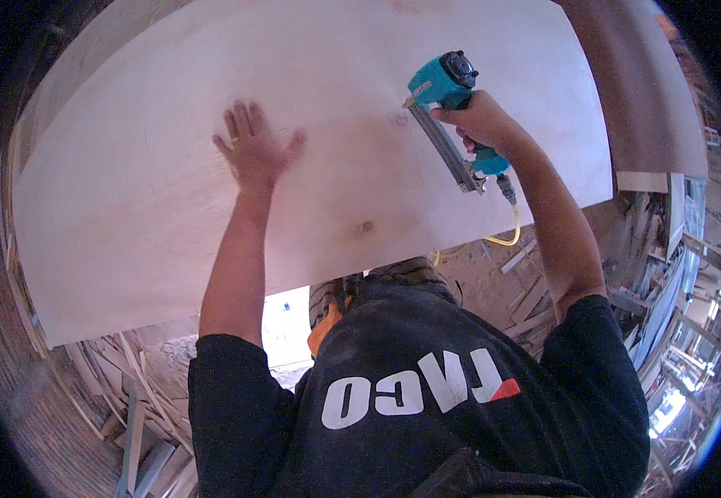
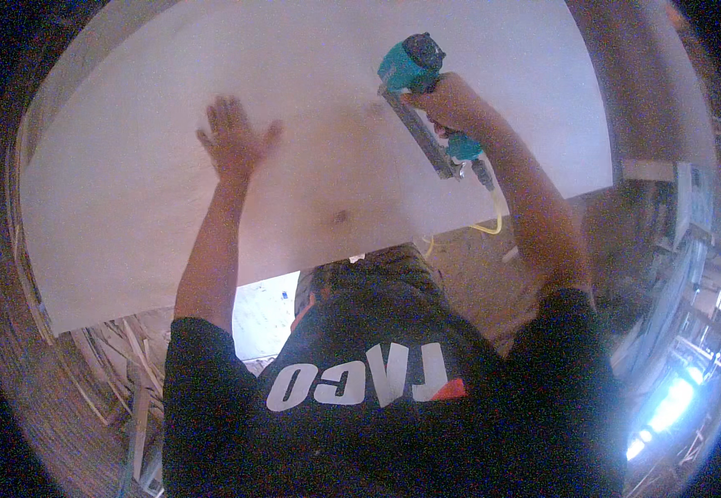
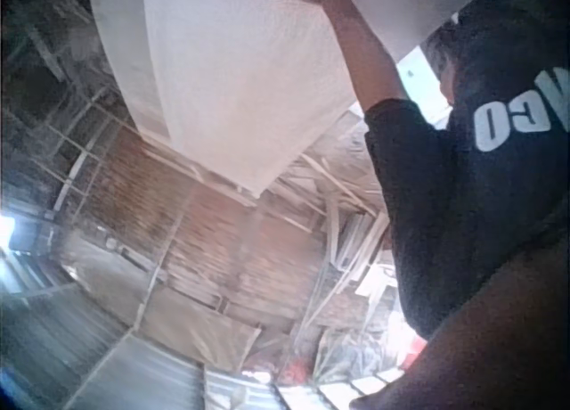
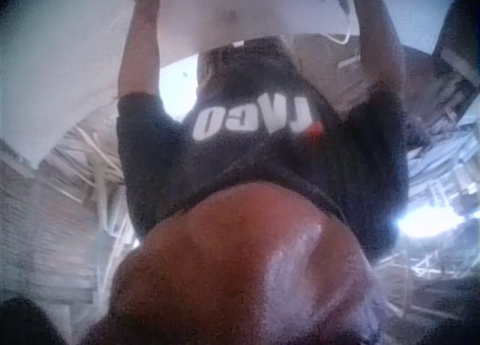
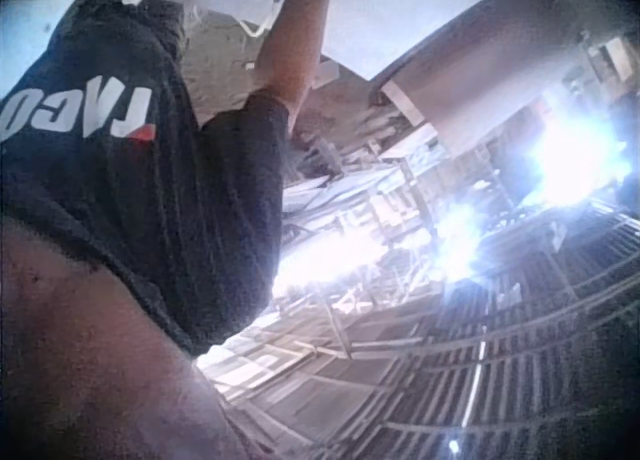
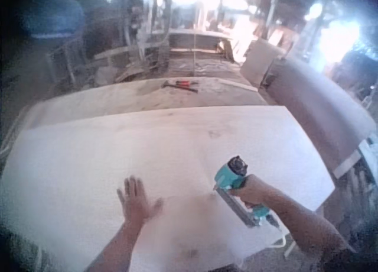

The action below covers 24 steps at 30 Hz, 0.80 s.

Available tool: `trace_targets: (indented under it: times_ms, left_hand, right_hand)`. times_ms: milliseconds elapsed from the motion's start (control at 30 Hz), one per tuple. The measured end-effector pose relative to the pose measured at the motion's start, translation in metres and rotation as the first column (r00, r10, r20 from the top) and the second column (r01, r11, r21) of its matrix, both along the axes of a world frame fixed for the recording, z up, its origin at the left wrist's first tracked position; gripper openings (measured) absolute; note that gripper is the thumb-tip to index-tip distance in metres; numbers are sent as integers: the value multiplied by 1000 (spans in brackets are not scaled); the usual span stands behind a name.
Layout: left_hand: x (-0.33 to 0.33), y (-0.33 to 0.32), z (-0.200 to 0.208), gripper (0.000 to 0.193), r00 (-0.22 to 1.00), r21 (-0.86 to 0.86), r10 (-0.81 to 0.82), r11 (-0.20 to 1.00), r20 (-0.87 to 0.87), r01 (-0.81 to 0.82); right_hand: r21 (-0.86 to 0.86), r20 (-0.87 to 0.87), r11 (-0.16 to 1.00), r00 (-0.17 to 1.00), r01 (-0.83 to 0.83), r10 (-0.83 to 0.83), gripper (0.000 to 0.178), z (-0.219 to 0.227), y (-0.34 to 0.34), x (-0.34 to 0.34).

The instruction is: The person uses a pneumatic nail gun to attach a thin wooden strip to the edge of a large plywood panel, then flips the panel and continues nailing along the perimeter. The person also uses a tape measure briefly before resuming nailing.

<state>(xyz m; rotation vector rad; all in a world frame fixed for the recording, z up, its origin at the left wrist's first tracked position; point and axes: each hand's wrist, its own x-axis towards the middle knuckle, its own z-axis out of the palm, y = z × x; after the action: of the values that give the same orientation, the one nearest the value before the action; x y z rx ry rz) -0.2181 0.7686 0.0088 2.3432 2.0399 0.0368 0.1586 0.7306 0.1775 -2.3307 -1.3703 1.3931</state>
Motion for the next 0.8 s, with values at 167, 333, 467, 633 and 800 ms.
trace_targets:
  times_ms: [167, 333, 467, 633, 800]
  left_hand:
    - [67, -40, -31, 126, 988, -83, -102, 990, 120, 112]
    - [62, -35, -62, 126, 976, -31, -137, 989, 167, 144]
    - [50, -42, -44, 124, 970, -63, -139, 986, 201, 154]
    - [57, -54, -37, 123, 978, -70, -127, 988, 167, 141]
    - [81, -69, -7, 124, 973, -72, -145, 985, 180, 160]
  right_hand:
    - [7, -4, 1000, 1000, -6, 6, 43, -58, 12, 14]
    - [35, 12, 999, 1000, -10, 9, 46, -83, 32, -13]
    - [31, 41, 999, 999, 31, -32, 45, -86, 25, -19]
    - [27, 42, 1000, 999, 10, -11, 45, -79, 15, -18]
    - [-13, 34, 1000, 999, 25, -24, 43, -45, -20, 11]
